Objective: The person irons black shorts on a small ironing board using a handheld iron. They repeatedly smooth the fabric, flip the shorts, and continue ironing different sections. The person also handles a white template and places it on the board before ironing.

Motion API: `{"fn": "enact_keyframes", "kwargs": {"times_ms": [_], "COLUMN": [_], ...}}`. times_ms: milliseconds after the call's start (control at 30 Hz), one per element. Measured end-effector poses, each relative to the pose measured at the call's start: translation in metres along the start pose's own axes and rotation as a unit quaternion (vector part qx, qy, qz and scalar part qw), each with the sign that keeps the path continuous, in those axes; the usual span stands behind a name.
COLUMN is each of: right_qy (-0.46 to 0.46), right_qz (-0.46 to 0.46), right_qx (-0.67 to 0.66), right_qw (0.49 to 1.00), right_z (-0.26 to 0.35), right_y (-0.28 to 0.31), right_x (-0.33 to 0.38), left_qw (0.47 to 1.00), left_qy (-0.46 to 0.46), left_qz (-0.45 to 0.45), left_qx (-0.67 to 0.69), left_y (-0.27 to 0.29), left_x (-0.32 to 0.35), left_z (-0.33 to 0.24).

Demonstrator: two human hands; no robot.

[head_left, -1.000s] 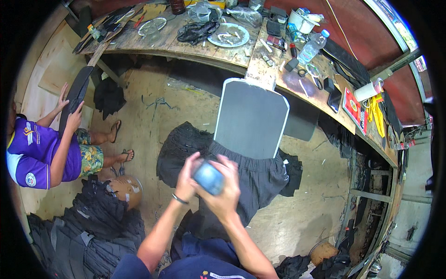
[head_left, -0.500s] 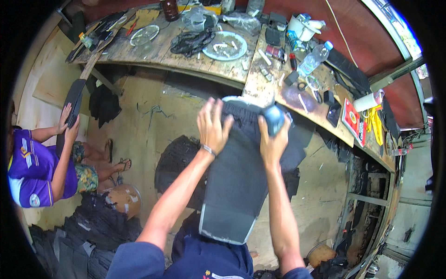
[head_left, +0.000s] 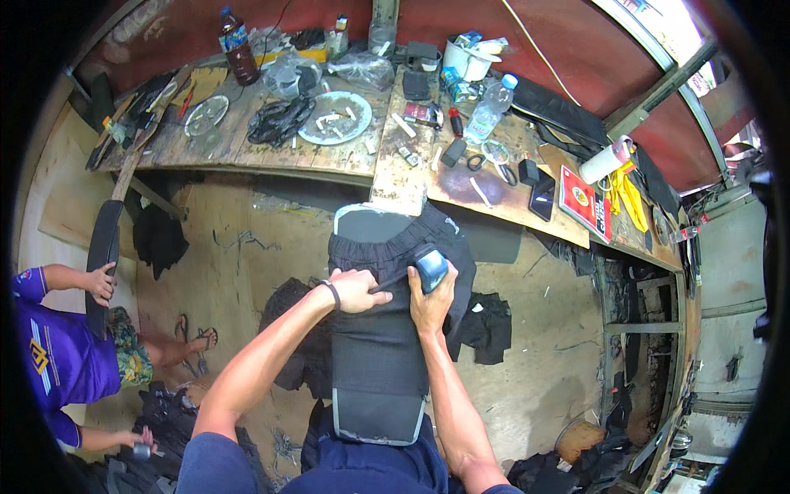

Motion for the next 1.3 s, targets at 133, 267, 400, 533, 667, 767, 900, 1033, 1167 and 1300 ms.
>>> {"fn": "enact_keyframes", "kwargs": {"times_ms": [133,267,400,533,667,767,900,1033,1167,1300], "right_qy": [-0.035,-0.015,-0.069,-0.053,0.212,0.232,0.236,0.170,0.167,0.155], "right_qz": [-0.003,-0.037,-0.024,-0.017,0.421,0.416,0.401,0.541,0.619,0.401], "right_qx": [-0.012,-0.059,-0.045,-0.065,0.051,0.038,0.063,0.099,0.030,0.084], "right_qw": [0.999,0.997,0.996,0.996,0.880,0.878,0.883,0.818,0.767,0.899], "right_z": [0.002,0.001,0.018,0.065,0.095,0.077,0.052,0.075,0.102,0.090], "right_y": [0.005,0.000,0.013,0.056,0.064,0.042,0.023,0.040,0.050,0.021], "right_x": [0.008,0.000,-0.016,0.000,0.043,0.052,0.056,0.061,0.045,0.010], "left_qw": [0.978,0.944,0.844,0.908,0.863,0.876,0.886,0.884,0.889,0.882], "left_qy": [-0.149,-0.046,-0.120,-0.065,-0.093,-0.101,-0.103,-0.095,-0.092,-0.084], "left_qz": [0.021,-0.327,-0.506,-0.408,-0.489,-0.462,-0.443,-0.452,-0.444,-0.460], "left_qx": [0.145,-0.004,0.134,-0.067,-0.092,-0.096,-0.093,-0.078,-0.064,-0.061], "left_y": [0.010,0.046,0.037,-0.016,-0.029,-0.021,-0.014,-0.014,-0.015,-0.014], "left_x": [0.000,0.010,0.010,-0.019,-0.051,-0.062,-0.063,-0.064,-0.067,-0.066], "left_z": [0.022,0.034,0.014,0.000,0.012,0.019,0.017,0.016,0.018,0.017]}}
Point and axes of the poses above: each hand's wrist, its own x-axis away from the middle knuckle, its own y-axis out of the back of the hand, z = x × y, the point moved 1 cm from there along -x, towards the middle knuckle, and after that the axes turned 10 degrees about -z, right-handed, at the moved point
